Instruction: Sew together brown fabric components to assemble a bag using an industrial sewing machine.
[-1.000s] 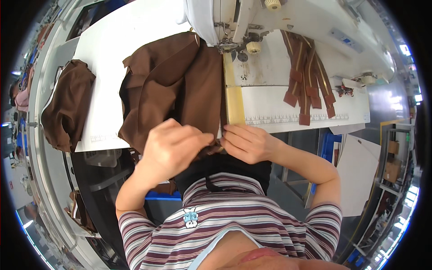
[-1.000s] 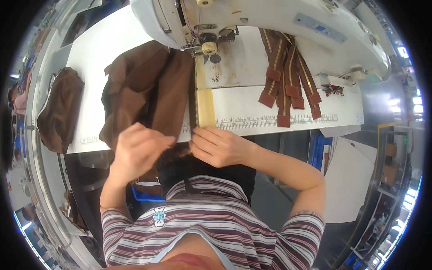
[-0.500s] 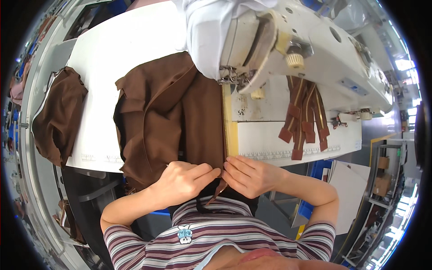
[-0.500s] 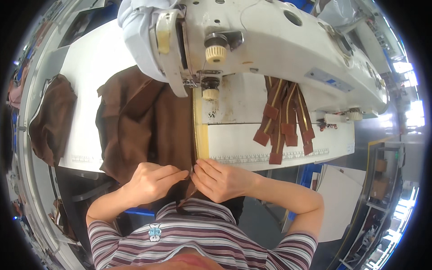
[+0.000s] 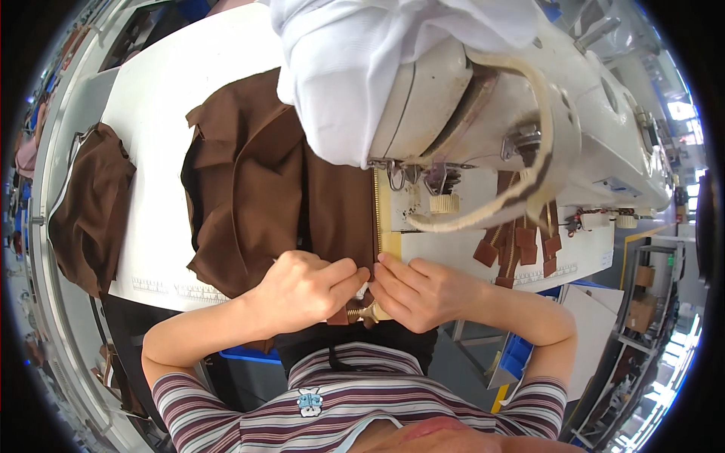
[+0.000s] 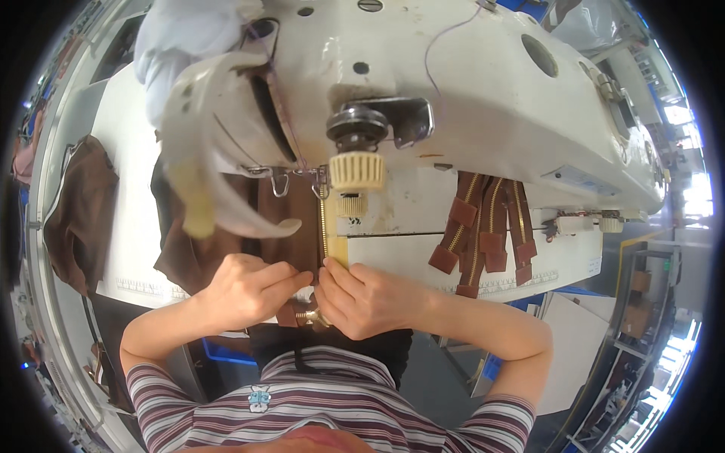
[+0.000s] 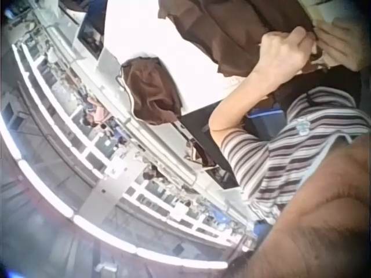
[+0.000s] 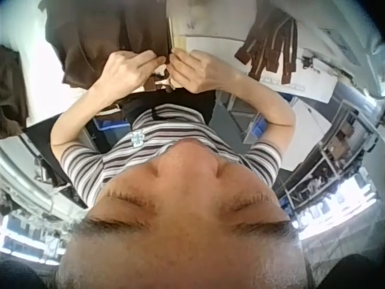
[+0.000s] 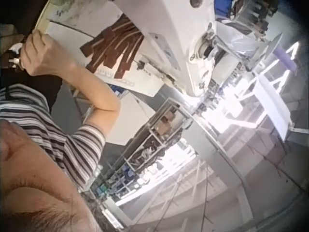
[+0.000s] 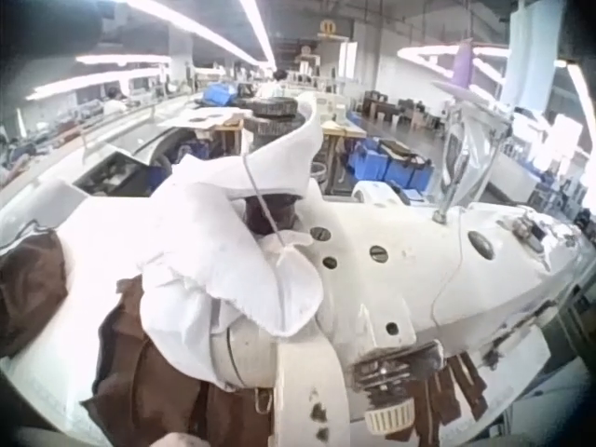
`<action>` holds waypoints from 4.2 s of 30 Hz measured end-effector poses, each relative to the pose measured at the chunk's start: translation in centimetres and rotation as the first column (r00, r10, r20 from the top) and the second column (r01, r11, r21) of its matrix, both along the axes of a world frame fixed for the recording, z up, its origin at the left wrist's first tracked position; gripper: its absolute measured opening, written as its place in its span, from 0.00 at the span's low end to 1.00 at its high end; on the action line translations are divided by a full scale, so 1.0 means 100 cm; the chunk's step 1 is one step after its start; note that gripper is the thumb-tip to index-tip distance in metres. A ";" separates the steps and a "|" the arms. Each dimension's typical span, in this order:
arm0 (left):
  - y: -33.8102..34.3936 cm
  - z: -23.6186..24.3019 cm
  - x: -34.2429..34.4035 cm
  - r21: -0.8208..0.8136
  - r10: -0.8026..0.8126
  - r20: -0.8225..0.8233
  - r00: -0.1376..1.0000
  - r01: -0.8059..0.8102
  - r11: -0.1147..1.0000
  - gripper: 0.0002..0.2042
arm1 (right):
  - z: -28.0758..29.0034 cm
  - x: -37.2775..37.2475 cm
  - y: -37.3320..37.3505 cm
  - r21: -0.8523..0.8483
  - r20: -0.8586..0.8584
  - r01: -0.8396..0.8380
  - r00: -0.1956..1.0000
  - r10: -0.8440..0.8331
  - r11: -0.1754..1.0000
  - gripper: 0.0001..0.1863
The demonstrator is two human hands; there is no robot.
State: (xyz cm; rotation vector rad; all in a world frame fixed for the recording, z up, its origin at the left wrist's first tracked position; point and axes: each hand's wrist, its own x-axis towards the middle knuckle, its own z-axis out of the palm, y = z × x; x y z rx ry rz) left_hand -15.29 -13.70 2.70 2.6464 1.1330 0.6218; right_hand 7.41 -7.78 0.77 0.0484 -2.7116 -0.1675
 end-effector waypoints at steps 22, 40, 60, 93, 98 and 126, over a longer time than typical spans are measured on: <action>0.078 -0.003 -0.012 0.046 0.098 0.029 0.995 -0.099 0.994 0.06 | 0.006 -0.008 0.051 -0.102 0.087 0.171 0.983 -0.162 0.980 0.12; 0.075 -0.018 -0.020 0.351 0.012 -0.046 0.999 0.005 0.936 0.14 | -0.009 -0.016 0.044 -0.068 -0.074 0.169 0.982 -0.174 0.983 0.14; 0.089 -0.005 -0.047 0.297 0.123 0.046 0.991 -0.131 0.946 0.15 | -0.007 -0.015 0.028 -0.871 -0.015 0.205 0.898 -0.441 0.447 0.13; 0.198 0.167 -0.165 0.563 0.378 -0.371 0.848 -0.118 0.818 0.03 | -0.005 -0.015 0.028 -0.248 -0.117 0.196 0.966 -0.230 0.949 0.15; 0.036 0.127 -0.060 0.533 0.239 -0.348 0.907 -0.019 0.846 0.02 | 0.014 -0.030 0.021 -0.194 -0.284 0.234 0.916 -0.283 0.953 0.17; 0.077 -0.007 -0.008 -0.292 0.436 0.210 0.875 -0.369 0.882 0.10 | -0.025 -0.029 0.044 -0.027 -0.260 0.249 0.933 -0.248 0.968 0.11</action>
